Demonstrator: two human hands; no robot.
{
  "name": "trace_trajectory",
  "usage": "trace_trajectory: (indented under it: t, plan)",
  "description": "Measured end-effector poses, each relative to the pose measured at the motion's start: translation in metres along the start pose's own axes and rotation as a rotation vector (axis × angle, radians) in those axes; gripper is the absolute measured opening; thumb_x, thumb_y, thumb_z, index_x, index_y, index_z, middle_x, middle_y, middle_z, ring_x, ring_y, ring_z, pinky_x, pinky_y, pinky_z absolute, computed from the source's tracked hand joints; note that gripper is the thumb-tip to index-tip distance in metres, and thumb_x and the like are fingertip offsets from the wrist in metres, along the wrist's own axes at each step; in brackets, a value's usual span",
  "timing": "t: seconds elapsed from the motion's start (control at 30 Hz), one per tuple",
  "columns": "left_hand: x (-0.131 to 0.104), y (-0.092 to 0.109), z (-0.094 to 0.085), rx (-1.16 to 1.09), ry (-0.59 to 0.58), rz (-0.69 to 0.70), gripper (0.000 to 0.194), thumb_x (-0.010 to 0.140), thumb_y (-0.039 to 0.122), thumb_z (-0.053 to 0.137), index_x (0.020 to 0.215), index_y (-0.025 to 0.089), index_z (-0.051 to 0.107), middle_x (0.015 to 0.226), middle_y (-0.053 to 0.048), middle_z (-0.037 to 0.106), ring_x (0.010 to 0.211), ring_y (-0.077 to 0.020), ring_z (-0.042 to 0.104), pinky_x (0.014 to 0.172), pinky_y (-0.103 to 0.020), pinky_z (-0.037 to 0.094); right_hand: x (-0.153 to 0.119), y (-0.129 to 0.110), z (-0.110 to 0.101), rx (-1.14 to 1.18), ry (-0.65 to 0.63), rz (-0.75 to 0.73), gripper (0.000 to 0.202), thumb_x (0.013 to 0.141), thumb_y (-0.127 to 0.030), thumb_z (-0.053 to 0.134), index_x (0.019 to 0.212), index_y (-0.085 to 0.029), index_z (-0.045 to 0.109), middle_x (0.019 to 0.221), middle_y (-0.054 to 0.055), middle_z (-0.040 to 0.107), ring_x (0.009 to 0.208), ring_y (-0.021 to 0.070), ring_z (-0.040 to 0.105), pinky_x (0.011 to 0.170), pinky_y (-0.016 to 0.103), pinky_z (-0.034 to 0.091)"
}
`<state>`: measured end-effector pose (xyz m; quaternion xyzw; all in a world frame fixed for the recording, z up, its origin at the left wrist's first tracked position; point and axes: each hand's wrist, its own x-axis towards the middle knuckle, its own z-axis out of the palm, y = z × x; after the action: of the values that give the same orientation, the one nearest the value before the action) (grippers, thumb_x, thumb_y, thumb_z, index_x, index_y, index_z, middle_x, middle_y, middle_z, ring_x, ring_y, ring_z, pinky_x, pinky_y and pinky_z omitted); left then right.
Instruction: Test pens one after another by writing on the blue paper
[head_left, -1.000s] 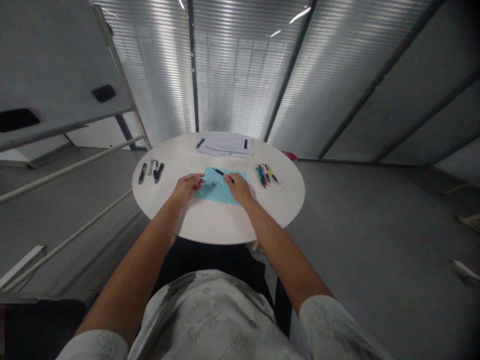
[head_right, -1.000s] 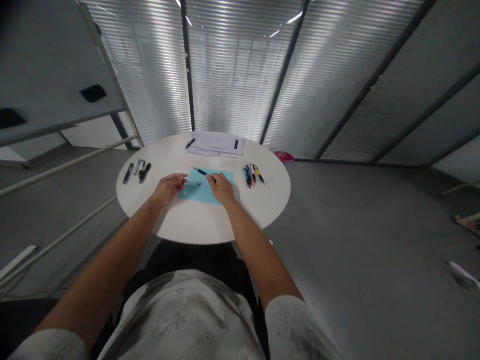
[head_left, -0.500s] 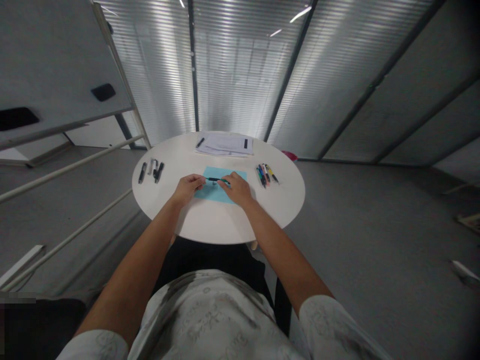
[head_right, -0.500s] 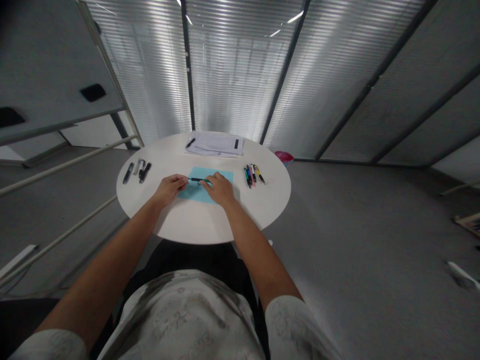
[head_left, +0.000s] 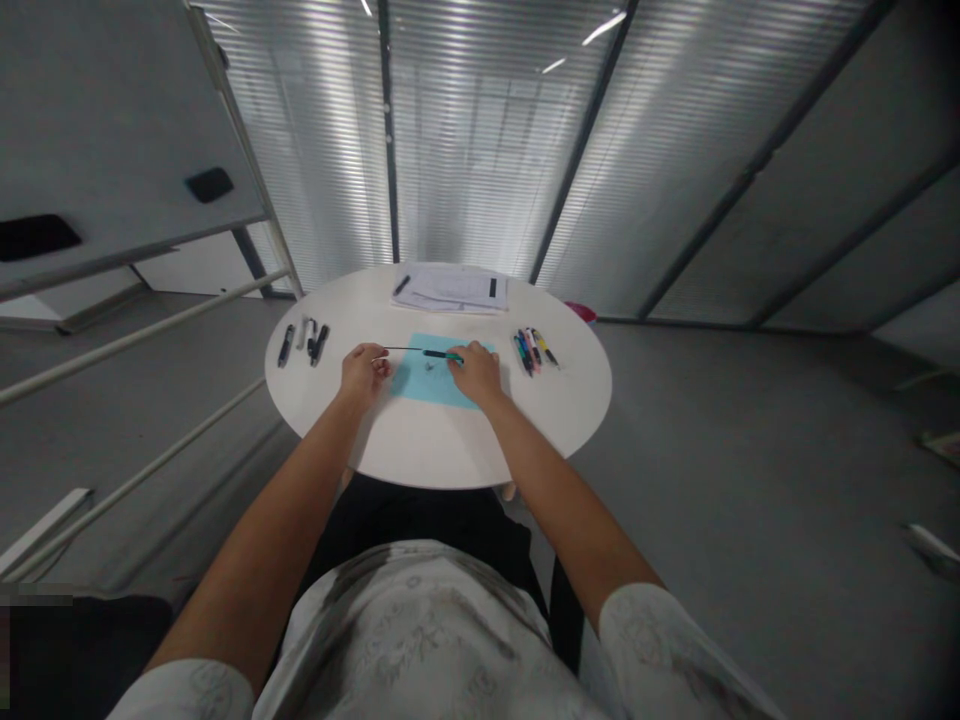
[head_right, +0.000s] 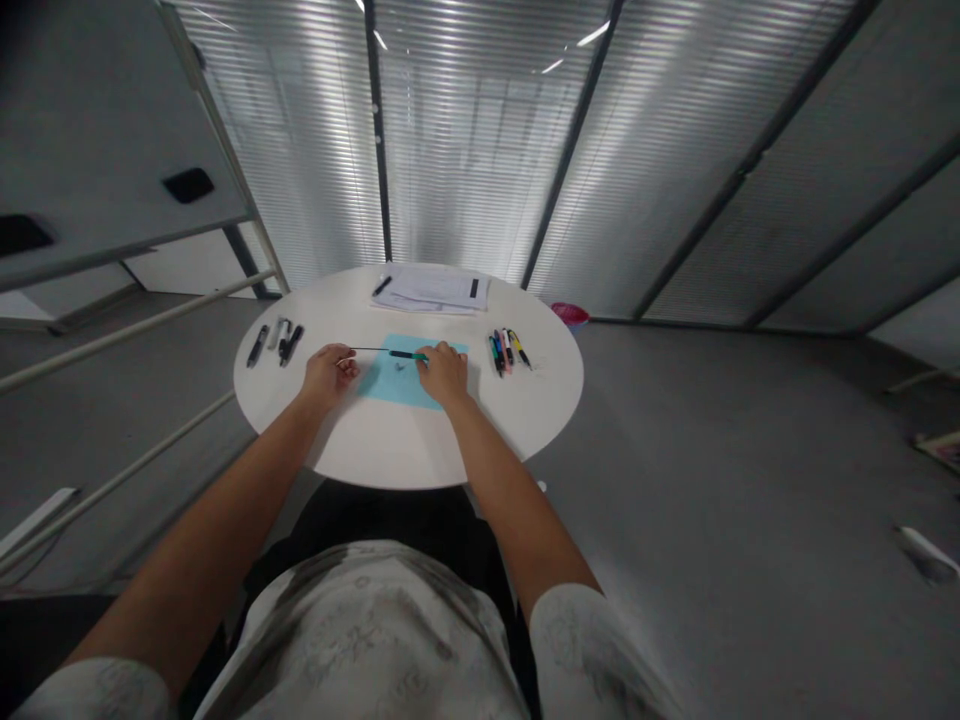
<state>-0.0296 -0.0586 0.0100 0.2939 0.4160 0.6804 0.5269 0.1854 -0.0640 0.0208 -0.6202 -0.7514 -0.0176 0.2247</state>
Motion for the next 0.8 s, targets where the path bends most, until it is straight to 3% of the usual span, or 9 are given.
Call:
trace_trajectory:
  t: [0.23,0.43,0.67,0.8]
  plan:
    - [-0.006,0.002,0.004,-0.018,-0.041,0.005,0.017,0.054,0.018,0.067,0.066,0.016,0.055,0.063,0.000,0.057,0.049,-0.0078,0.049,0.046,-0.022,0.039,0.009,-0.011,0.006,-0.034,-0.125,-0.064,0.023,0.091,-0.033,0.055,0.107,-0.032,0.071,0.104,0.006,0.064,0.104,0.0239,0.053,0.088,0.038,0.031]
    - [-0.005,0.001,0.004,0.005,-0.018,0.007,0.017,0.056,0.018,0.067,0.067,0.016,0.054,0.066,0.000,0.057,0.050,-0.0076,0.049,0.047,-0.023,0.039,0.011,-0.009,0.011,-0.016,-0.087,-0.058,0.025,0.090,-0.036,0.058,0.111,-0.031,0.069,0.107,0.007,0.064,0.105,0.0249,0.051,0.087,0.039,0.030]
    - [-0.006,0.000,0.005,0.072,0.023,0.026,0.015,0.058,0.019,0.065,0.068,0.017,0.053,0.067,0.001,0.056,0.050,-0.0072,0.049,0.047,-0.023,0.038,0.009,-0.009,0.011,-0.001,-0.118,-0.114,0.022,0.090,-0.026,0.056,0.104,-0.031,0.072,0.105,0.007,0.063,0.105,0.0250,0.050,0.088,0.040,0.029]
    - [-0.003,-0.003,0.005,0.082,0.024,0.038,0.014,0.058,0.018,0.064,0.069,0.017,0.054,0.066,0.002,0.056,0.050,-0.0066,0.048,0.048,-0.022,0.039,0.010,-0.004,0.009,0.068,-0.057,-0.088,0.021,0.090,-0.023,0.055,0.103,-0.028,0.071,0.105,0.007,0.063,0.106,0.0241,0.050,0.088,0.039,0.029]
